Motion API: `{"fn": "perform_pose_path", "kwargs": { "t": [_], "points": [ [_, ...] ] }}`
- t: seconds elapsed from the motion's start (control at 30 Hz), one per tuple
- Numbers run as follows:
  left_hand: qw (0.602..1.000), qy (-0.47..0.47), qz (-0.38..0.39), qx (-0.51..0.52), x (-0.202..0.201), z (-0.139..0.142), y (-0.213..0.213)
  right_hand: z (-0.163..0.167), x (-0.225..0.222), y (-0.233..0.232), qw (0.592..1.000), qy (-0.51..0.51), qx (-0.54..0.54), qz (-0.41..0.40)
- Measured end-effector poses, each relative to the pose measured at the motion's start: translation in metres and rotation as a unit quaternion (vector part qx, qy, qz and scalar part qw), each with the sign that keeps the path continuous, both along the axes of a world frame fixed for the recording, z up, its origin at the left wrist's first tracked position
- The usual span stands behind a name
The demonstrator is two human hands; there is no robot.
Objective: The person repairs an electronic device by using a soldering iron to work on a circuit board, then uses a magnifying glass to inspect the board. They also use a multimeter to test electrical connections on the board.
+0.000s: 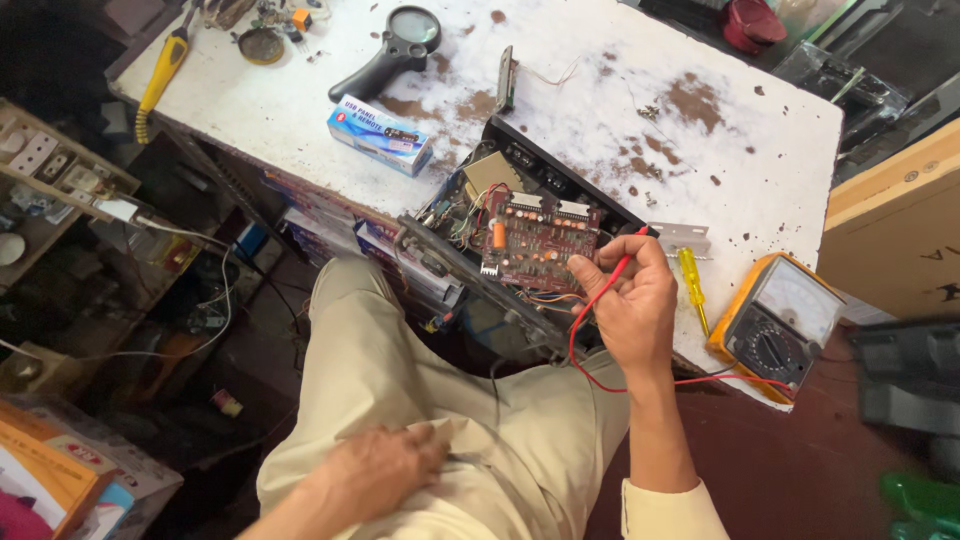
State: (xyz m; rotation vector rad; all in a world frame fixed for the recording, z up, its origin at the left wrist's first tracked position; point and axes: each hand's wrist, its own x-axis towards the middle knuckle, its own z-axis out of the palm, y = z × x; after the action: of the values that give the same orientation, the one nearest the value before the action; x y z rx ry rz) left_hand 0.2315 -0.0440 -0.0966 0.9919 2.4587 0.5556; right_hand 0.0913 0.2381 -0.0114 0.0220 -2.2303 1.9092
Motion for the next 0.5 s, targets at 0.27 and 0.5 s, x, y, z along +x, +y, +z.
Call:
{"fn": "perform_pose_path", "kwargs": {
  "t": [0.27, 0.5],
  "points": [
    [0.902, 0.308, 0.268, 0.141, -0.14, 0.052, -0.067, -0.023, 0.003, 0.007, 0.998, 0.033, -0.048, 0.0],
    [0.851, 0.394, 0.332, 0.1, -0.3, 0.116, -0.066, -0.028, 0.002, 0.006, 0.998, 0.038, -0.042, -0.012]
  ]
}}
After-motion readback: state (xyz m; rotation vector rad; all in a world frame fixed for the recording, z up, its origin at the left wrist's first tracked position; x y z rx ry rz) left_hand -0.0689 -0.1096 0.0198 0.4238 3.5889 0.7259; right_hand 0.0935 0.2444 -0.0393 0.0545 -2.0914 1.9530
